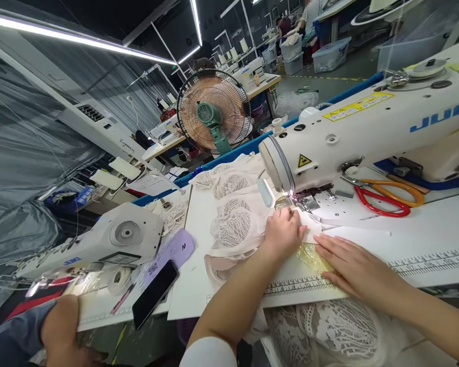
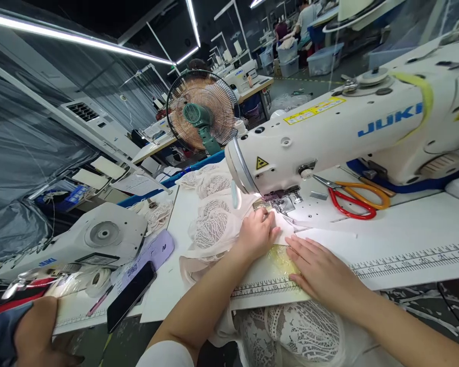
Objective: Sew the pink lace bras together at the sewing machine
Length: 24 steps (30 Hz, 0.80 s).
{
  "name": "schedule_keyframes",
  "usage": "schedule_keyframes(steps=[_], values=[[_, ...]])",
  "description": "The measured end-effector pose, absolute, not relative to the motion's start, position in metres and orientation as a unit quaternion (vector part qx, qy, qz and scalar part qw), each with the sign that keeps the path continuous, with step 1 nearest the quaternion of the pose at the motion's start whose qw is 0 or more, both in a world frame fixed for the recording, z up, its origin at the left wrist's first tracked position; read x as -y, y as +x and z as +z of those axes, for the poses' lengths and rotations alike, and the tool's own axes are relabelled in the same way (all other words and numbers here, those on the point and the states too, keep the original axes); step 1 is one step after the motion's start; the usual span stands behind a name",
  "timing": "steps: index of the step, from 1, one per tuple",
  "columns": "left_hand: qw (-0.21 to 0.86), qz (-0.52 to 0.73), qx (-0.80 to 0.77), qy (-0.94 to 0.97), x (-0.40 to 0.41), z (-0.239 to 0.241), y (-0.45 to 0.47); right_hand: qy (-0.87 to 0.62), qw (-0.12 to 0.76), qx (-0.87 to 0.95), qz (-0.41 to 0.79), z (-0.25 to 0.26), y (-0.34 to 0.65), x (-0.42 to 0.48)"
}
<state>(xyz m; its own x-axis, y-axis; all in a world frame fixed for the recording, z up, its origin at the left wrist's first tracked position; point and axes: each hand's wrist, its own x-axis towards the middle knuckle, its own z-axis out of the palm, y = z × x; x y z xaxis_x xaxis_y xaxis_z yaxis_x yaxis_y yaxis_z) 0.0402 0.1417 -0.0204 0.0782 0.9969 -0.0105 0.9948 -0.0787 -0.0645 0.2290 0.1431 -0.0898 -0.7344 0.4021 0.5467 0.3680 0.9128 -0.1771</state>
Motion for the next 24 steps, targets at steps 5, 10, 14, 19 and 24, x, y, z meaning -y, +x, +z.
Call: schedule_keyframes(steps=[5,10,14,19,24], values=[[0.020,0.014,0.669,-0.742,-0.141,-0.023,0.038,-0.175,0.275,0.945,-0.018,-0.085,0.232,-0.145],[0.019,-0.007,0.681,-0.732,-0.148,-0.026,0.037,-0.166,0.251,0.953,-0.036,-0.081,0.231,-0.148],[0.016,-0.012,0.679,-0.734,-0.151,-0.027,0.036,-0.171,0.243,0.954,-0.025,-0.081,0.230,-0.148],[0.027,-0.022,0.668,-0.743,-0.149,-0.030,0.035,-0.183,0.228,0.956,-0.003,-0.081,0.232,-0.146],[0.030,-0.024,0.665,-0.746,-0.148,-0.034,0.035,-0.181,0.204,0.962,-0.013,-0.078,0.233,-0.146]])
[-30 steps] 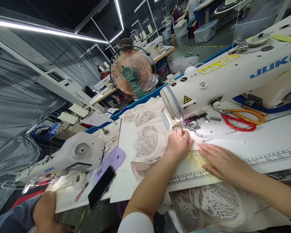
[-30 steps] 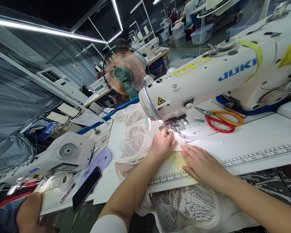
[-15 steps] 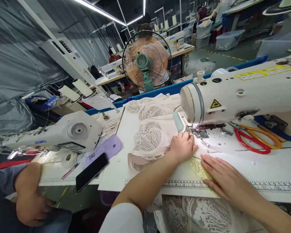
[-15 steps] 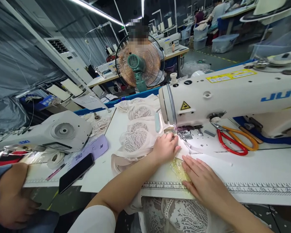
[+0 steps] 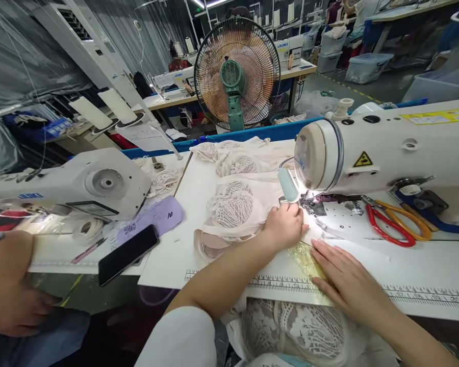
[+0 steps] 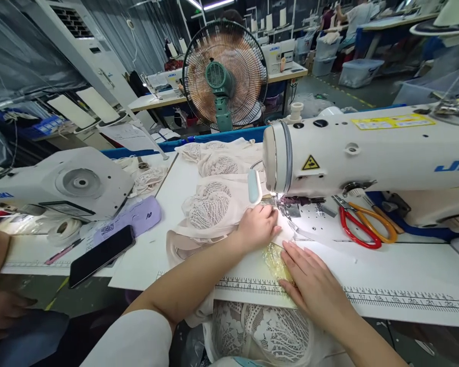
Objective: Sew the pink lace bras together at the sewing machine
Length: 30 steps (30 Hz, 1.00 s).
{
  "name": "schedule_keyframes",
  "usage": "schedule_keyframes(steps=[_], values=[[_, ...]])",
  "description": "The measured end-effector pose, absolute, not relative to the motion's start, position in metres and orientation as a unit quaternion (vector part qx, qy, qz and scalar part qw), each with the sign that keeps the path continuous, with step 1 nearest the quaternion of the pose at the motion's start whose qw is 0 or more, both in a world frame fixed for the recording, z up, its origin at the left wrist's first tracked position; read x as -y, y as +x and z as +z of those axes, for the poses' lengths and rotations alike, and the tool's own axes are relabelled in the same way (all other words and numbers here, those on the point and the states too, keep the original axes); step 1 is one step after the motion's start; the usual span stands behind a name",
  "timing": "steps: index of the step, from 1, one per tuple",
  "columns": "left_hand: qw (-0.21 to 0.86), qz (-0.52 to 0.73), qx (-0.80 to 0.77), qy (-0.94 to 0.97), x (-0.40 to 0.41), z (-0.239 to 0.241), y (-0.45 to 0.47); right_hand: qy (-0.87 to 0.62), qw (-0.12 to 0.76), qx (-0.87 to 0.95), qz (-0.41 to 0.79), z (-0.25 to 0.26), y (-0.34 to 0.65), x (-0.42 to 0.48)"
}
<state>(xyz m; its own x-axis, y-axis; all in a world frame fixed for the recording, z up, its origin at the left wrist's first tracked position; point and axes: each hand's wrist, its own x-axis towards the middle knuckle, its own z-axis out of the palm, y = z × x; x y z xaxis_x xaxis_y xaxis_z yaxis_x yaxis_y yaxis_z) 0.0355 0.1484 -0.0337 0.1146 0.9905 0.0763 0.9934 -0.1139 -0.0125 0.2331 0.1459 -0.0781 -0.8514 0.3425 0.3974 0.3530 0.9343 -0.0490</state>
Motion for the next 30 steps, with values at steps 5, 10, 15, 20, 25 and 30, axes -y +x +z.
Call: schedule_keyframes(steps=[5,10,15,20,25,30], values=[[0.036,-0.022,0.664,-0.747,-0.157,-0.035,0.030,-0.186,0.194,0.963,-0.027,-0.075,0.225,-0.148],[0.067,-0.018,0.633,-0.771,-0.162,-0.030,0.026,-0.203,0.199,0.959,-0.013,-0.074,0.214,-0.151],[0.058,-0.018,0.551,-0.832,-0.140,-0.032,0.037,-0.207,0.202,0.957,0.021,-0.075,0.215,-0.152],[0.035,0.000,0.586,-0.809,-0.119,-0.033,0.041,-0.195,0.202,0.959,0.047,-0.074,0.219,-0.153],[0.012,0.021,0.593,-0.805,-0.119,-0.027,0.031,-0.188,0.212,0.957,0.064,-0.072,0.222,-0.155],[-0.009,0.032,0.587,-0.809,-0.123,-0.023,0.022,-0.198,0.227,0.950,0.087,-0.071,0.223,-0.156]])
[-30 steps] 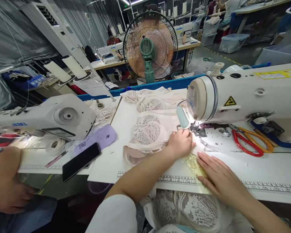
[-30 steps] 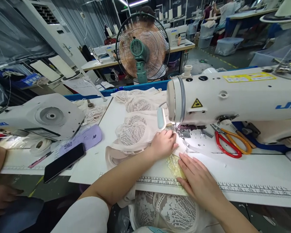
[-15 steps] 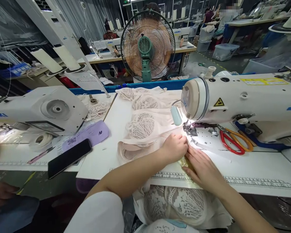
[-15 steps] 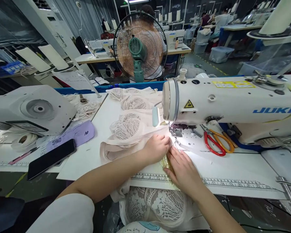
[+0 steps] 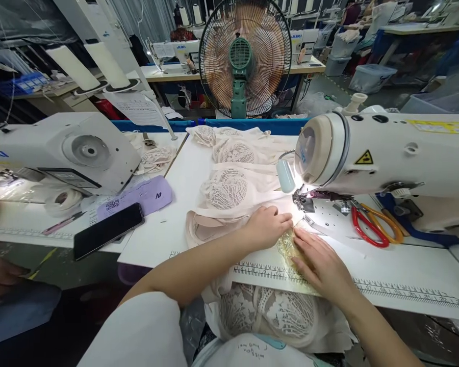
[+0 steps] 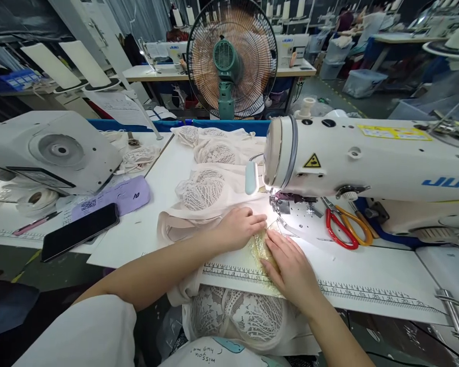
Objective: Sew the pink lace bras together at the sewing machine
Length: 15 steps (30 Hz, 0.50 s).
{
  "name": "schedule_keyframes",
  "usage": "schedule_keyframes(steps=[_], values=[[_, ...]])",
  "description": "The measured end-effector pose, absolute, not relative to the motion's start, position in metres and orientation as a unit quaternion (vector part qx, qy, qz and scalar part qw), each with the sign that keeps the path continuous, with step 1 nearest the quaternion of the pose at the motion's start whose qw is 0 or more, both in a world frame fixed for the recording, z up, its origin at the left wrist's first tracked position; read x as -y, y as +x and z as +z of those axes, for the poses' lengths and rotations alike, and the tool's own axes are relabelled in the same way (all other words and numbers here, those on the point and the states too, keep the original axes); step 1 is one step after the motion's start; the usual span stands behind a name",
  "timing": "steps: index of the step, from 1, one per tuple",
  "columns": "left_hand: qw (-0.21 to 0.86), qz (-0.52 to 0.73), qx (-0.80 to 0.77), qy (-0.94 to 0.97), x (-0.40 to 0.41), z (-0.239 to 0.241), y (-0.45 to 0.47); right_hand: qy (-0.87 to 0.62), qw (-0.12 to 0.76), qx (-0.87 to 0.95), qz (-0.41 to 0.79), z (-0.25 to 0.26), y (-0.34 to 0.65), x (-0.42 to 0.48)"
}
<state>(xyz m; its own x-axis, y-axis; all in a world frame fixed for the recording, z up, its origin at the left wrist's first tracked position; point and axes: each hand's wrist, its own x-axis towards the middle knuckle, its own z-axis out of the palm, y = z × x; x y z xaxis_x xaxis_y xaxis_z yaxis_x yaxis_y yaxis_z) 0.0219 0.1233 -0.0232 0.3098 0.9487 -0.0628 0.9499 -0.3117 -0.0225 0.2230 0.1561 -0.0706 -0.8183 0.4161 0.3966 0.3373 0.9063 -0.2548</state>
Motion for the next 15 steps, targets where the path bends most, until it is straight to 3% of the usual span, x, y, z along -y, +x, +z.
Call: schedule_keyframes(steps=[15], values=[[0.015,-0.033,-0.505,0.863,-0.142,-0.023,-0.001,-0.220,0.251,0.929,0.162,-0.068,0.228,-0.158]])
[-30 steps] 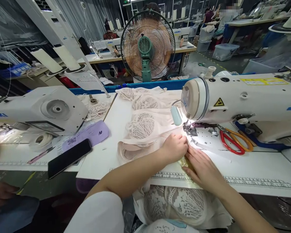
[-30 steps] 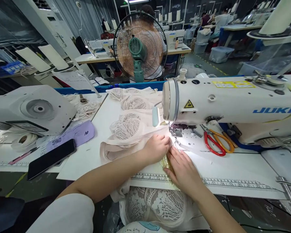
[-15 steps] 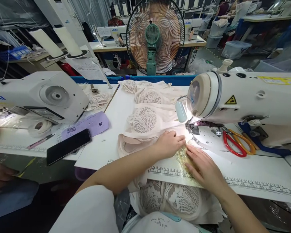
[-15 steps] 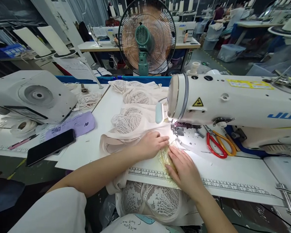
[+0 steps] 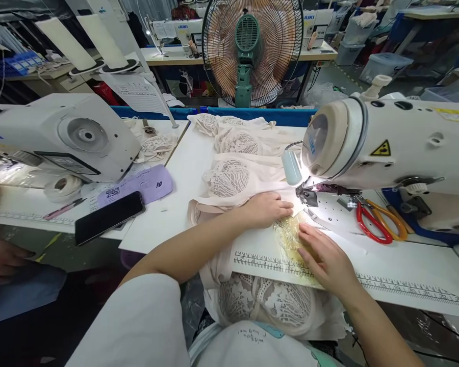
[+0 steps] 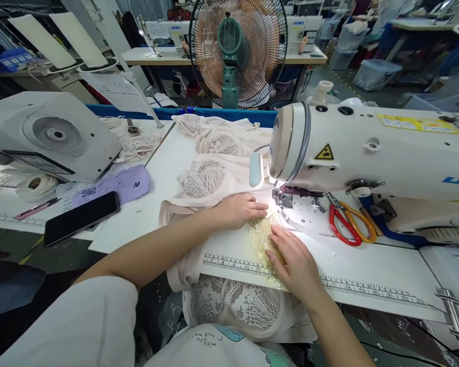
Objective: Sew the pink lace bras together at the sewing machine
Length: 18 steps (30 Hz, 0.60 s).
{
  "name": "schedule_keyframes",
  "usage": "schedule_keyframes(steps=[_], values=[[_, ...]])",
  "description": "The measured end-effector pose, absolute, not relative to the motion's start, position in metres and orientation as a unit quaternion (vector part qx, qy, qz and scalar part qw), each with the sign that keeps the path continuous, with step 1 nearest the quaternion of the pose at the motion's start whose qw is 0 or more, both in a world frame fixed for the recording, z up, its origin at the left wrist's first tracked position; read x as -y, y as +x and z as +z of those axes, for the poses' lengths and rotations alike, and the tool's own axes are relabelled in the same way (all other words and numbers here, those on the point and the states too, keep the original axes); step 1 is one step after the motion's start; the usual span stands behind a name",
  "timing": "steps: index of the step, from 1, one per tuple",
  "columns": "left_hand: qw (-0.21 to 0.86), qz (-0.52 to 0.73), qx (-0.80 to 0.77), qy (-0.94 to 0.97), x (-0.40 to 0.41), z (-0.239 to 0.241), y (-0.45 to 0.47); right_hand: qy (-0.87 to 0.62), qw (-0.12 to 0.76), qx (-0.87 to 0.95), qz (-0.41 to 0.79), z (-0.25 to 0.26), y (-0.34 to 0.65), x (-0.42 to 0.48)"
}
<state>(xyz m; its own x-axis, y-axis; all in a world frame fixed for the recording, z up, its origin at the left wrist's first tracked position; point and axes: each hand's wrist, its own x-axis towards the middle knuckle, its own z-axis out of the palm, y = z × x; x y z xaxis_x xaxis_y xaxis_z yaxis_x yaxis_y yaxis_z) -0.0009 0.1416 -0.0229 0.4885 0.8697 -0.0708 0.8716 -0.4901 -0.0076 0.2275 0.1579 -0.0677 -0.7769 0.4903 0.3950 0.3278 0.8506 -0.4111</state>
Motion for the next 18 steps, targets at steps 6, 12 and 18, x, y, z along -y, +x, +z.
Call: schedule_keyframes(steps=[6,12,18], values=[[0.033,-0.041,-0.501,0.864,-0.1457,-0.0221,-0.0049,-0.231,0.251,0.921,0.187,-0.0679,0.2283,-0.1584],[0.045,-0.045,-0.503,0.862,-0.1471,-0.0199,-0.0069,-0.224,0.254,0.926,0.167,-0.0667,0.2278,-0.1584],[0.038,-0.042,-0.496,0.866,-0.1506,-0.0220,-0.0097,-0.229,0.253,0.924,0.170,-0.0664,0.2279,-0.1584]])
